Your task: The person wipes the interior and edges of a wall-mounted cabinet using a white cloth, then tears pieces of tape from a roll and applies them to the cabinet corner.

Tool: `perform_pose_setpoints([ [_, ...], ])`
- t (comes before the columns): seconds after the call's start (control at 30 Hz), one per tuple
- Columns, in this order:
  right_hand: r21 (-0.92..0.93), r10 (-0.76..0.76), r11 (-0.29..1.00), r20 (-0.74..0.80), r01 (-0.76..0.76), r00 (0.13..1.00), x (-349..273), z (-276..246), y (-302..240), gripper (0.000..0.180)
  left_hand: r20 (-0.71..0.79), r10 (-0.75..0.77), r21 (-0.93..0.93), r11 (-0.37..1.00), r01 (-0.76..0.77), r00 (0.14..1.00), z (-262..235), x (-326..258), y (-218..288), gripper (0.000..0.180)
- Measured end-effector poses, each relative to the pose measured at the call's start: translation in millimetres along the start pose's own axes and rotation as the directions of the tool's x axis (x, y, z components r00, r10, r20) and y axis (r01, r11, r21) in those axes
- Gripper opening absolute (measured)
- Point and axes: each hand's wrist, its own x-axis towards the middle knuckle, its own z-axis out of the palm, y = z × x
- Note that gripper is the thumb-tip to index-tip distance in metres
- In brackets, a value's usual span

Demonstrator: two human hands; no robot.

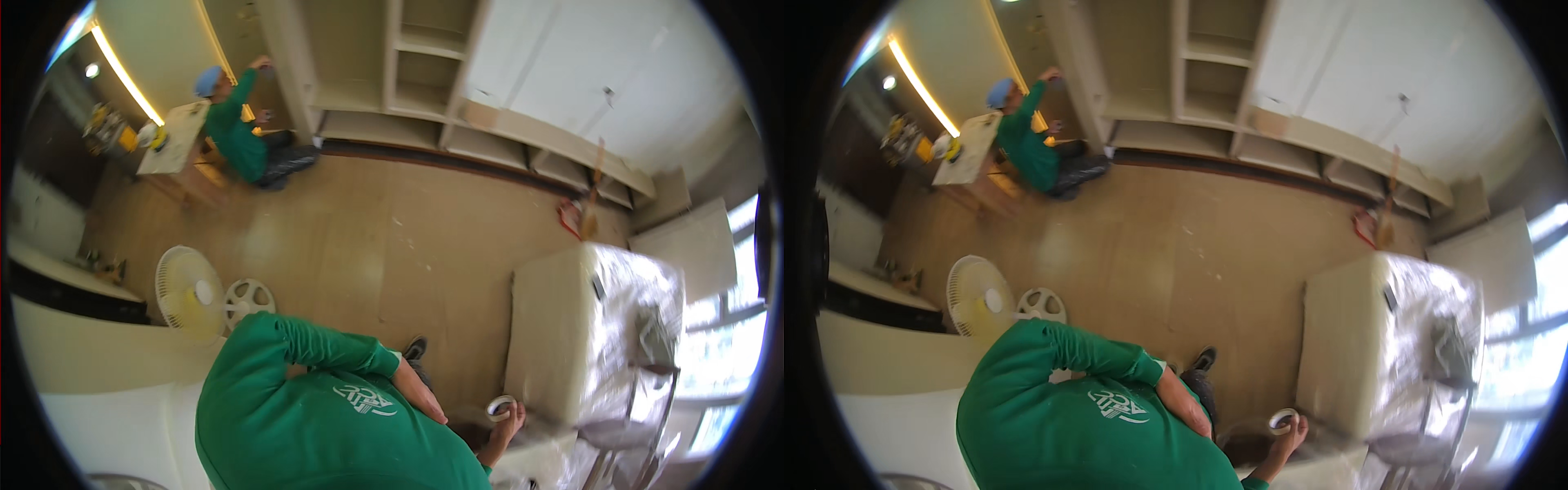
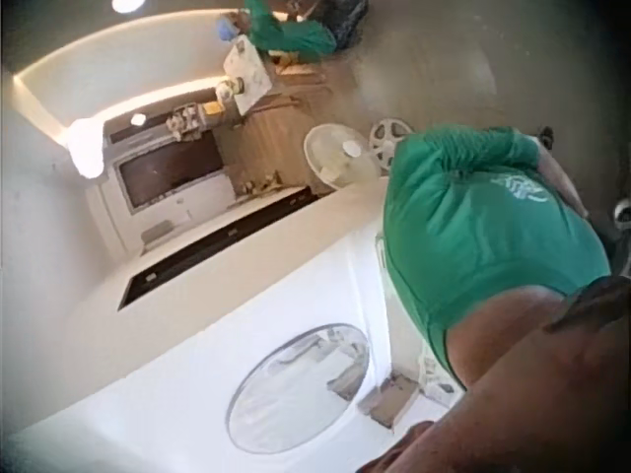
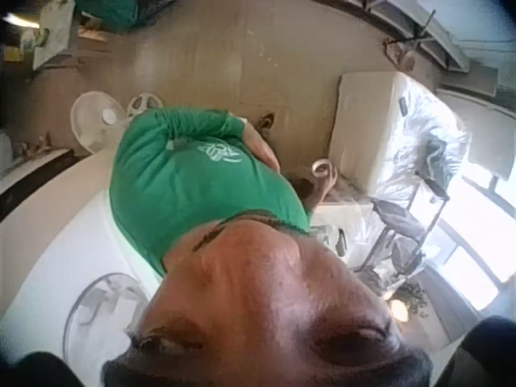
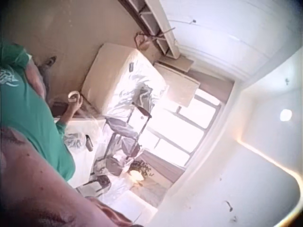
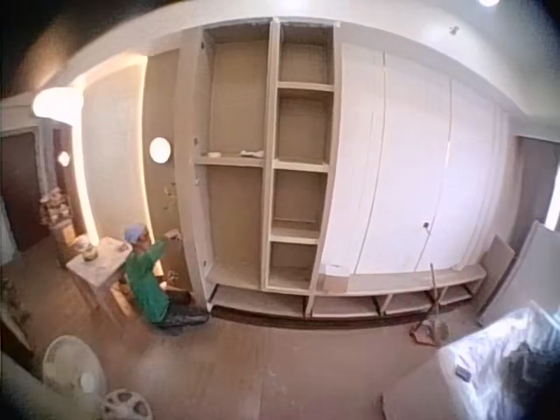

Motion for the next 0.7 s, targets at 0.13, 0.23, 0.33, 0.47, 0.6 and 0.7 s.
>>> perform_pose_setpoints([
  [0.13,-0.049,0.239,0.971,0.258,-0.235,0.936,63,139,45,0.042,-0.279,0.088,0.173,0.984,-0.040,0.956,-38,-82,-10,0.061],
  [0.23,-0.185,0.268,0.962,0.543,-0.198,0.796,63,264,41,0.039,-0.528,0.124,0.116,0.991,-0.074,0.840,-33,-141,-4,0.065],
  [0.33,-0.284,0.355,0.933,0.632,-0.221,0.689,107,395,47,0.044,-0.683,0.219,0.197,0.974,-0.113,0.697,-67,-196,7,0.065],
  [0.47,-0.605,0.480,0.785,0.729,0.131,0.488,130,605,37,0.057,-0.840,0.370,0.288,0.924,-0.252,0.397,-67,-261,29,0.069],
  [0.6,-0.502,0.516,0.664,0.844,0.555,0.146,100,821,-8,0.049,-0.915,0.399,0.336,0.678,-0.654,-0.056,-37,-334,-1,0.070],
  [0.7,-0.323,0.481,0.540,0.876,0.777,0.031,23,938,-3,0.048,-0.901,0.232,0.426,0.628,-0.651,-0.365,-17,-397,-34,0.066],
])
